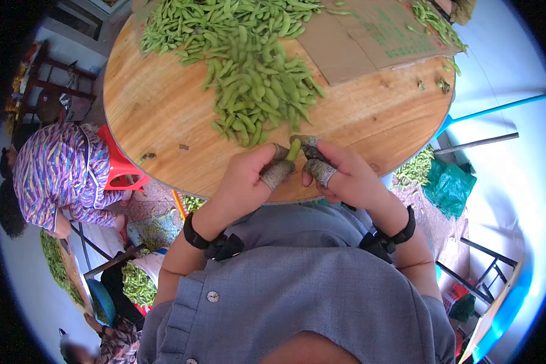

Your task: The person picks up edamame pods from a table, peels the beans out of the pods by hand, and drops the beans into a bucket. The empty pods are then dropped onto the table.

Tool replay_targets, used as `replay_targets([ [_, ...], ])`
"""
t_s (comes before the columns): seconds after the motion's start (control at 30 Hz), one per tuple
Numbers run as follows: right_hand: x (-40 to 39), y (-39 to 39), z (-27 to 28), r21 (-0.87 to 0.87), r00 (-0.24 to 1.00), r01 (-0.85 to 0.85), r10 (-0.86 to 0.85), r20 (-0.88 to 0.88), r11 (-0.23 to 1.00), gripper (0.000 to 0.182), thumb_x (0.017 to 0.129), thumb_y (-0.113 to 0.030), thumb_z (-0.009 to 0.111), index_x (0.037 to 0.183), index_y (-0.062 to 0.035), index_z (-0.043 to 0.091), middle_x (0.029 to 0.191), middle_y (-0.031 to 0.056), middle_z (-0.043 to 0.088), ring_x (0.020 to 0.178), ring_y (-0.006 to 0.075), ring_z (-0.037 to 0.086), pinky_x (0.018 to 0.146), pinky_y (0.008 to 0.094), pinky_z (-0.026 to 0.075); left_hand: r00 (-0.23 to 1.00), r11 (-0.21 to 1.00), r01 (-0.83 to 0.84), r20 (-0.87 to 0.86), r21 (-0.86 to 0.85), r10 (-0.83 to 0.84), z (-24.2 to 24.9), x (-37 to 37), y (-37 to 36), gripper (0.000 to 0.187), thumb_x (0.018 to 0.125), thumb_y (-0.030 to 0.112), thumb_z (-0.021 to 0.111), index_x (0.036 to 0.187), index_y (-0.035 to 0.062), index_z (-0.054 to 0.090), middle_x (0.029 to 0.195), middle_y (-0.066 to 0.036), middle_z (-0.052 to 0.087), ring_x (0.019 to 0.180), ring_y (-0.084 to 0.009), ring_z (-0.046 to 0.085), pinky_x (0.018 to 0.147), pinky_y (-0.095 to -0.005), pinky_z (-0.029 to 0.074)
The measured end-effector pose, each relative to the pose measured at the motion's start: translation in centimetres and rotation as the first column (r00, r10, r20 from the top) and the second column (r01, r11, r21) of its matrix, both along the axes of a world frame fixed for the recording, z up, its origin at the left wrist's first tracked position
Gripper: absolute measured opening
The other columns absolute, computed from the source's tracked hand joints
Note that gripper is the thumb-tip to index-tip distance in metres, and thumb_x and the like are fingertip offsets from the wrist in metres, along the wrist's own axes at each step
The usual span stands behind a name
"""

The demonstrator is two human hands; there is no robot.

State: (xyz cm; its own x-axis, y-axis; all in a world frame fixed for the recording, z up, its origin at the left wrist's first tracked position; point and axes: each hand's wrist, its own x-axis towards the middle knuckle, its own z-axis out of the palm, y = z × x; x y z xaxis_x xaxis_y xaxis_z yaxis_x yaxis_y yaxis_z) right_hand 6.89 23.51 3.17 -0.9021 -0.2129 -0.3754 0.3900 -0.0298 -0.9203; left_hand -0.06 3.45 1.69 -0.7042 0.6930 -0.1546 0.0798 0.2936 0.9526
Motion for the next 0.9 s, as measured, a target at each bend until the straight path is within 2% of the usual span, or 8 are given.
replay_targets([
  [0.03, -0.1, 0.3, 0.1, -0.097, 0.998, 0.000, 0.007, 0.066, 0.995, 0.038, 0.086, -0.003, 0.039, 0.122, -0.0082, 0.049, 0.082, 0.0008, 0.059, 0.057, 0.0067, 0.048, 0.049, 0.0215, 0.041, 0.899, 0.996, 0.033, -0.434, -0.085, -0.067, 0.1, 0.1, 0.0, 0.012, 0.085, 0.008, 0.059, 0.095, 0.0028, 0.059, 0.077, -0.012, 0.060, 0.068, -0.0270, 0.058, 0.061, -0.0314, 0.045],
  [0.27, 0.2, 0.4, -1.0, -0.330, 0.989, 0.024, 0.025, 0.143, 0.944, 0.038, 0.088, -0.004, 0.038, 0.125, -0.0109, 0.047, 0.079, -0.0011, 0.053, 0.053, 0.0043, 0.041, 0.043, 0.0179, 0.035, 0.767, 0.980, 0.079, -0.616, -0.185, -0.178, -0.1, -0.6, -0.1, 0.014, 0.085, 0.012, 0.061, 0.095, 0.0024, 0.057, 0.074, -0.011, 0.058, 0.064, -0.0275, 0.058, 0.057, -0.0323, 0.044],
  [0.33, 0.7, 0.5, -1.5, -0.501, 0.978, 0.050, 0.061, 0.202, 0.864, 0.037, 0.089, -0.005, 0.038, 0.124, -0.0107, 0.047, 0.079, -0.0009, 0.053, 0.053, 0.0043, 0.040, 0.043, 0.0180, 0.035, 0.892, 0.991, 0.079, 0.436, 0.106, -0.118, -0.1, -0.9, -0.8, 0.020, 0.088, 0.019, 0.062, 0.099, 0.0026, 0.058, 0.073, -0.002, 0.059, 0.059, -0.0157, 0.056, 0.053, -0.0282, 0.043],
  [0.47, 0.8, -0.4, -1.3, -0.559, 0.948, 0.194, -0.007, 0.318, 0.806, 0.034, 0.091, -0.006, 0.038, 0.124, -0.0103, 0.048, 0.080, -0.0002, 0.054, 0.053, 0.0048, 0.041, 0.043, 0.0185, 0.035, 0.734, 0.967, -0.049, 0.665, 0.252, -0.136, -1.9, -0.5, -1.0, 0.025, 0.089, 0.024, 0.063, 0.101, 0.0031, 0.059, 0.074, 0.004, 0.058, 0.058, -0.0064, 0.053, 0.052, -0.0241, 0.042],
  [0.53, 0.7, -0.7, -0.9, -0.456, 0.957, 0.165, -0.030, 0.290, 0.874, 0.036, 0.090, -0.005, 0.037, 0.124, -0.0103, 0.047, 0.081, 0.0003, 0.055, 0.053, 0.0050, 0.042, 0.043, 0.0188, 0.035, 0.998, 0.999, 0.002, -0.064, 0.047, 0.001, -2.0, 0.3, -0.2, 0.020, 0.084, 0.017, 0.066, 0.096, 0.0034, 0.058, 0.071, -0.002, 0.059, 0.059, -0.0155, 0.057, 0.053, -0.0291, 0.044],
  [0.57, 0.6, -1.0, -0.8, -0.347, 0.965, 0.134, -0.043, 0.257, 0.928, 0.037, 0.090, -0.003, 0.037, 0.124, -0.0103, 0.047, 0.081, 0.0009, 0.056, 0.053, 0.0053, 0.042, 0.043, 0.0192, 0.036, 0.998, 0.999, 0.002, -0.064, 0.046, 0.001, -1.9, 0.3, -0.1, 0.020, 0.084, 0.017, 0.066, 0.096, 0.0034, 0.058, 0.071, -0.002, 0.059, 0.059, -0.0155, 0.057, 0.053, -0.0291, 0.044],
  [0.63, 0.6, -1.5, -0.7, -0.327, 0.976, 0.125, -0.057, 0.210, 0.937, 0.038, 0.089, -0.002, 0.037, 0.124, -0.0104, 0.047, 0.082, 0.0013, 0.056, 0.054, 0.0055, 0.043, 0.043, 0.0193, 0.036, 0.633, 0.963, -0.113, -0.765, -0.245, -0.120, -1.3, 0.4, 0.1, 0.019, 0.075, 0.009, 0.066, 0.090, 0.0038, 0.056, 0.069, -0.011, 0.057, 0.063, -0.0279, 0.058, 0.055, -0.0371, 0.045],
  [0.9, 1.0, -1.9, -2.2, -0.449, 0.973, 0.188, -0.105, 0.203, 0.874, 0.040, 0.086, 0.000, 0.037, 0.123, -0.0115, 0.048, 0.082, 0.0018, 0.056, 0.055, 0.0054, 0.044, 0.044, 0.0195, 0.037, 0.762, 0.988, -0.129, -0.646, -0.090, 0.040, -1.2, 1.2, 0.6, 0.013, 0.078, 0.007, 0.059, 0.090, 0.0014, 0.055, 0.072, -0.017, 0.056, 0.069, -0.0331, 0.057, 0.058, -0.0374, 0.045],
])
